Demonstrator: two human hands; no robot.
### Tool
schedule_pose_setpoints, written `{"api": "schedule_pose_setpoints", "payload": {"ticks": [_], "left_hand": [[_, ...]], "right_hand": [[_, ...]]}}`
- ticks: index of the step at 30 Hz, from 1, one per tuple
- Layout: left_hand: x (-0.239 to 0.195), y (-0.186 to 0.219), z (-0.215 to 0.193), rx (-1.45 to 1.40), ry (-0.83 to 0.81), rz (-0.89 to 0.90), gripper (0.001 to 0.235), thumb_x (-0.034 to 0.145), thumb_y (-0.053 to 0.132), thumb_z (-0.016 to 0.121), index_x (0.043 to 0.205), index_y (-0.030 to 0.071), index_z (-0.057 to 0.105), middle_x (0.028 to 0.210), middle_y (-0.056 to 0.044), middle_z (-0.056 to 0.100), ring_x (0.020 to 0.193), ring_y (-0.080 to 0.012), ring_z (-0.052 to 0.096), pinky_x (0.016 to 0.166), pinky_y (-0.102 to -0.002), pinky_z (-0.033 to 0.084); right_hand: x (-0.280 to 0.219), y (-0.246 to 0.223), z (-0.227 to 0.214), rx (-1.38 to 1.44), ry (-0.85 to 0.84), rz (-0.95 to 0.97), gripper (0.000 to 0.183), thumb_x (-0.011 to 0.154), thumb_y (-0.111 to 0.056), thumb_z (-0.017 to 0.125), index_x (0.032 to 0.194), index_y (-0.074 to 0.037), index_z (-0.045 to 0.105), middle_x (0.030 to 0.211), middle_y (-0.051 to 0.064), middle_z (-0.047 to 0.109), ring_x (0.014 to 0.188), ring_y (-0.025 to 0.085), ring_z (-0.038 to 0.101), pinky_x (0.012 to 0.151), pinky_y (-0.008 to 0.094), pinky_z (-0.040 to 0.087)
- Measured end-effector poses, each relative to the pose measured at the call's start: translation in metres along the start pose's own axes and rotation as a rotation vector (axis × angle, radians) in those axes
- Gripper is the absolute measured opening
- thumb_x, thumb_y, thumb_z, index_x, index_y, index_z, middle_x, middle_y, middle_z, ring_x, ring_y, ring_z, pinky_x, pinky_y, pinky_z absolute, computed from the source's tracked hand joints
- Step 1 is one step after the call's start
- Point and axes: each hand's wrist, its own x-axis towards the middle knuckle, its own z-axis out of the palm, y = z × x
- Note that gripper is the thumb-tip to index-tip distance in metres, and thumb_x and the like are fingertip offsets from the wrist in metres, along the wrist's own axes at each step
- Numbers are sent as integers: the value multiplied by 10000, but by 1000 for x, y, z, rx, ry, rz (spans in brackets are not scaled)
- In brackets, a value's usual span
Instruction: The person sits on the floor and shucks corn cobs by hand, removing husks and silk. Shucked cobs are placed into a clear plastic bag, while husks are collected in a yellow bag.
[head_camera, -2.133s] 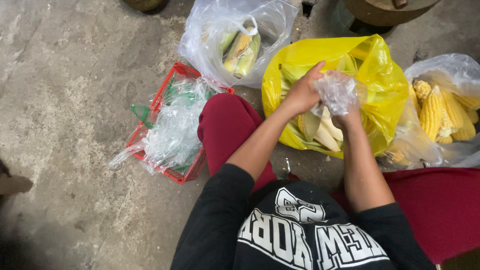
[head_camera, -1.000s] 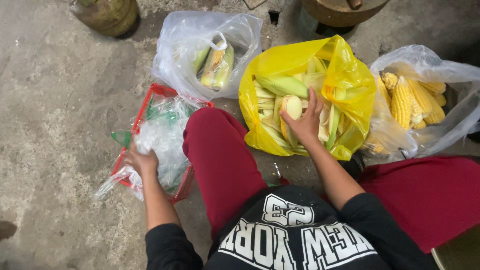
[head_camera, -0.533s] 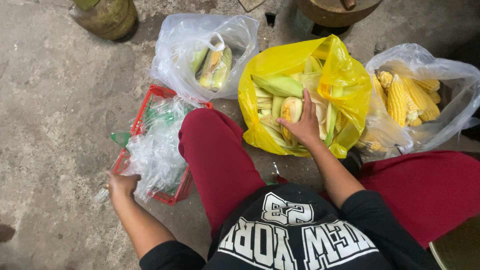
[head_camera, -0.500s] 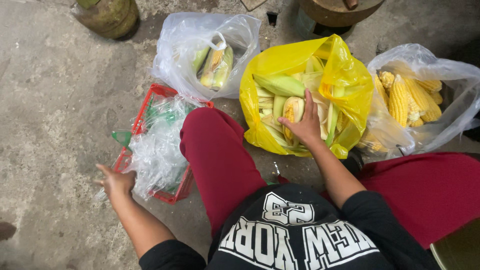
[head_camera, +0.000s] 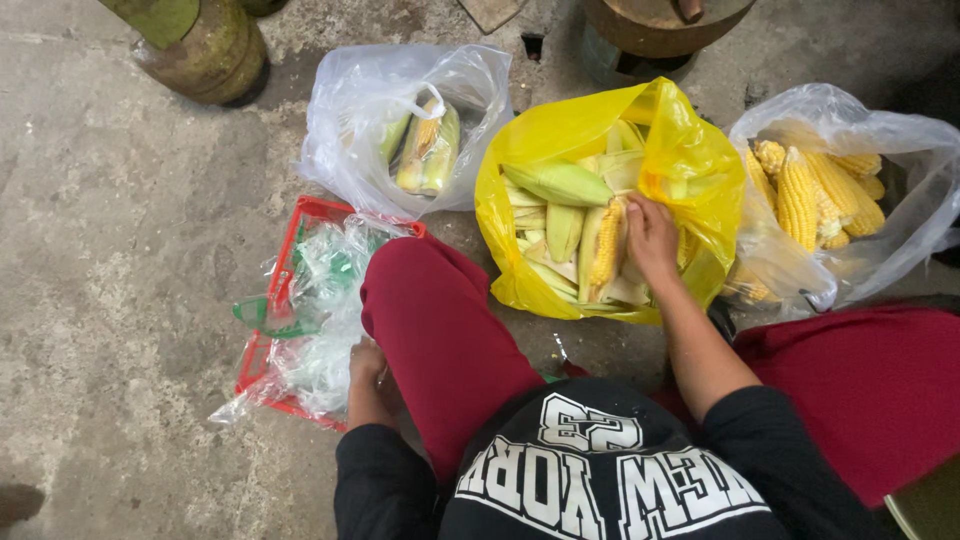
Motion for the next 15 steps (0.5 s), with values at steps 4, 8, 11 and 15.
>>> {"api": "schedule_pose_setpoints", "payload": {"ticks": [4,8,11,15], "left_hand": [[32,-14,-44,-189,94,-3,735,818,549,682,1454,196,580,1404,-206,553,1308,-383,545,1086,-502,441],[32,-6,-105,-220,240,135,691,898,620,712,1341,90,694,1341,-293,617,1244,-439,596,1054,-478,452],[-5,25,-155,-136,294,181,709,908,621,704,1369,84,657,1294,-322,627,1190,-484,602,988,-530,467],[-91,102,-223,-235,501,471,618,950,511,755,1382,80,660,1298,-244,664,1126,-389,664,958,-486,519]], "right_hand": [[46,23,-24,425,10,275,518,1041,-171,617,1525,-117,439,1127,48,648,887,166,640,699,335,543],[64,20,-66,920,533,209,459,1012,-27,568,1419,-168,409,978,10,620,768,116,639,623,278,558],[52,1,-73,754,417,129,178,1076,-58,585,1249,-86,548,835,47,624,675,138,630,574,294,526],[32,-37,-38,-102,-239,421,649,851,-470,860,1307,-93,592,1015,193,744,940,305,713,850,414,548]]}}
